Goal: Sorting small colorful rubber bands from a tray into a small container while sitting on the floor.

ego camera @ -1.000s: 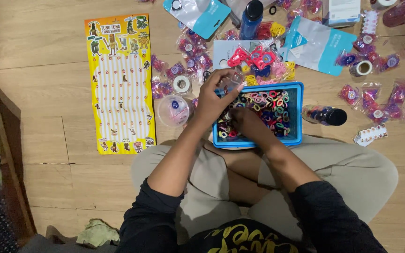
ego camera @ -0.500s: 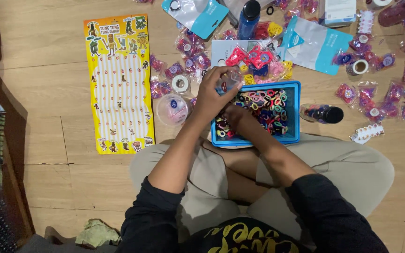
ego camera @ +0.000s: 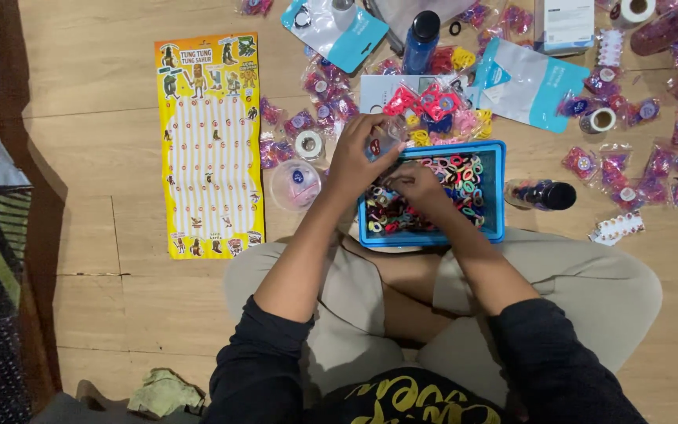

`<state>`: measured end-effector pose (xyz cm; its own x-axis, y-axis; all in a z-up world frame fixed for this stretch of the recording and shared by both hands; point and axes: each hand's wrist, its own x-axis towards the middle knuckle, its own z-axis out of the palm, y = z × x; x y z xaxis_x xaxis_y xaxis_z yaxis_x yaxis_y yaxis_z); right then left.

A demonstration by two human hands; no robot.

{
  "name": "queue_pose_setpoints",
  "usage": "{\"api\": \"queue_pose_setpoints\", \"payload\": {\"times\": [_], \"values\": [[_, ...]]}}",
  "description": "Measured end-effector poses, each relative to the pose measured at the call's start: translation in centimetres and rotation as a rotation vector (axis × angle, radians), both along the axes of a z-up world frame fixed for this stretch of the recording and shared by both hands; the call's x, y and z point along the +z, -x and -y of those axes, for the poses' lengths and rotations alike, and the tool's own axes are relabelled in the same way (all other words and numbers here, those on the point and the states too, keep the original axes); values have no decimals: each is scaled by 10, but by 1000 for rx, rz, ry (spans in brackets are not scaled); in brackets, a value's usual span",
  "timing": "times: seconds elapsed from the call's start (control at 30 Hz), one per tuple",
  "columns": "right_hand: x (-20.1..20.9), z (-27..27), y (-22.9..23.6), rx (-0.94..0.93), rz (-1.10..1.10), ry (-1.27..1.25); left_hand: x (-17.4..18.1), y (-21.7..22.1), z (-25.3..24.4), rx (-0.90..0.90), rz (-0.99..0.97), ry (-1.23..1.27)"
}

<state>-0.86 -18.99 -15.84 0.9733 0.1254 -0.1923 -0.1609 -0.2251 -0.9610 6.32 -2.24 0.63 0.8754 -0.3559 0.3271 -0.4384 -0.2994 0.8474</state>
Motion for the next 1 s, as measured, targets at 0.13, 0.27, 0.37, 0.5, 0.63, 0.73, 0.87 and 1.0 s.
{"api": "queue_pose_setpoints", "payload": {"times": [0.13,0.27,0.37,0.5,0.63,0.73,0.87,1.0], "values": [[67,-6,0,-154,-477,-549,8,-1,-3,10,2,4],[60,-2,1,-140,-493,-672,3,-5,-5,24,18,6],[59,-1,1,-167,-523,-721,2,-6,-6,23,25,14],[34,5,-1,-270,-448,-734,11,-6,-8,24,47,2],[54,6,-2,-450,-404,-759,11,-6,-11,41,58,-20],[50,11,-3,-538,-399,-803,6,-11,-13,28,83,-47],[84,15,-4,-545,-407,-828,9,-9,-13,33,85,-59],[94,15,-5,-534,-404,-833,6,-10,-15,26,69,-73]]}}
